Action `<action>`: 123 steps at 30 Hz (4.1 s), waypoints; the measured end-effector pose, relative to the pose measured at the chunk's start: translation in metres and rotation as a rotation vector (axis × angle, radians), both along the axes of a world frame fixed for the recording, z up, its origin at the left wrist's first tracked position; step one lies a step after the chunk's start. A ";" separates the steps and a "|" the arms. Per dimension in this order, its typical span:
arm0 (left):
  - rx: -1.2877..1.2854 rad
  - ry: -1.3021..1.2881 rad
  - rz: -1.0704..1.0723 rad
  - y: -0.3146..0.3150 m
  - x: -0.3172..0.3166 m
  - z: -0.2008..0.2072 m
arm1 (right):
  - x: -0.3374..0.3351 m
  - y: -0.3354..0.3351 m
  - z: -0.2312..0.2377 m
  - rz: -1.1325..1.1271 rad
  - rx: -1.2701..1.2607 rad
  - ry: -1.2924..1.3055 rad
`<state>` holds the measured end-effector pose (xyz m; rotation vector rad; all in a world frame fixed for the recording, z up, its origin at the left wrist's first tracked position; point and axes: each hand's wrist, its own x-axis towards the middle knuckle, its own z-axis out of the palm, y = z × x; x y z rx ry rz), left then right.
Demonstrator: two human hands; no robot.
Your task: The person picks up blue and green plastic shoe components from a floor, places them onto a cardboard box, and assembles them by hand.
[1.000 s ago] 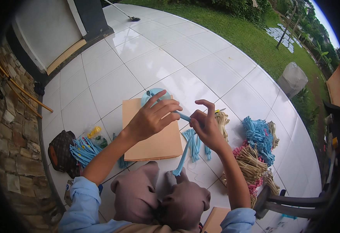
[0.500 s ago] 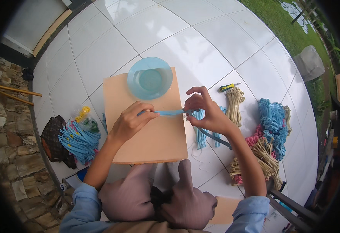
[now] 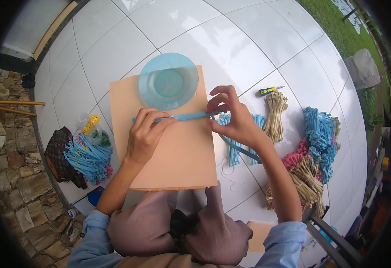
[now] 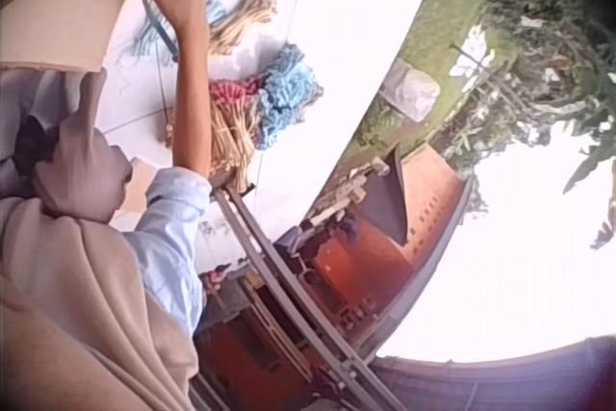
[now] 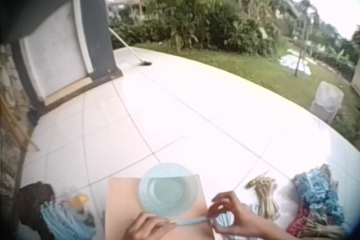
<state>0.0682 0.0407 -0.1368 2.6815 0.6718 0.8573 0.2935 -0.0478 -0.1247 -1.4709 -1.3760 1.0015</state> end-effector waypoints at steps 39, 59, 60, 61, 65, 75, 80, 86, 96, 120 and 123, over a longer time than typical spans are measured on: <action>0.017 0.143 0.064 -0.013 0.003 -0.001 | -0.019 -0.018 -0.008 0.142 0.298 -0.862; 0.008 0.164 0.019 -0.010 0.001 -0.002 | -0.016 -0.015 -0.005 0.176 0.227 -0.828; 0.008 0.165 0.020 -0.010 0.000 -0.002 | -0.015 -0.015 -0.006 0.170 0.225 -0.803; -0.008 0.164 0.019 -0.010 0.000 -0.002 | -0.016 -0.015 -0.006 0.171 0.225 -0.802; -0.024 0.158 0.005 -0.010 -0.001 -0.005 | -0.014 -0.018 -0.011 0.066 0.197 -0.578; -0.074 -0.040 0.008 -0.016 -0.002 -0.002 | -0.009 -0.032 -0.020 -0.079 0.190 -0.537; -0.341 -0.183 -0.145 -0.022 -0.008 0.038 | -0.010 -0.055 0.015 -0.130 0.219 -0.490; -0.744 -0.345 -0.270 -0.031 -0.029 0.108 | -0.016 -0.092 0.108 -0.186 0.357 -0.525; -0.199 -0.797 -0.030 -0.038 -0.049 0.195 | -0.065 -0.126 0.238 -0.373 0.378 -0.211; -0.418 -0.368 -0.409 -0.129 0.015 0.215 | -0.090 -0.138 0.217 -0.212 0.742 0.450; -0.301 -0.235 -0.239 -0.136 0.009 0.205 | -0.092 -0.143 0.221 -0.239 0.743 0.494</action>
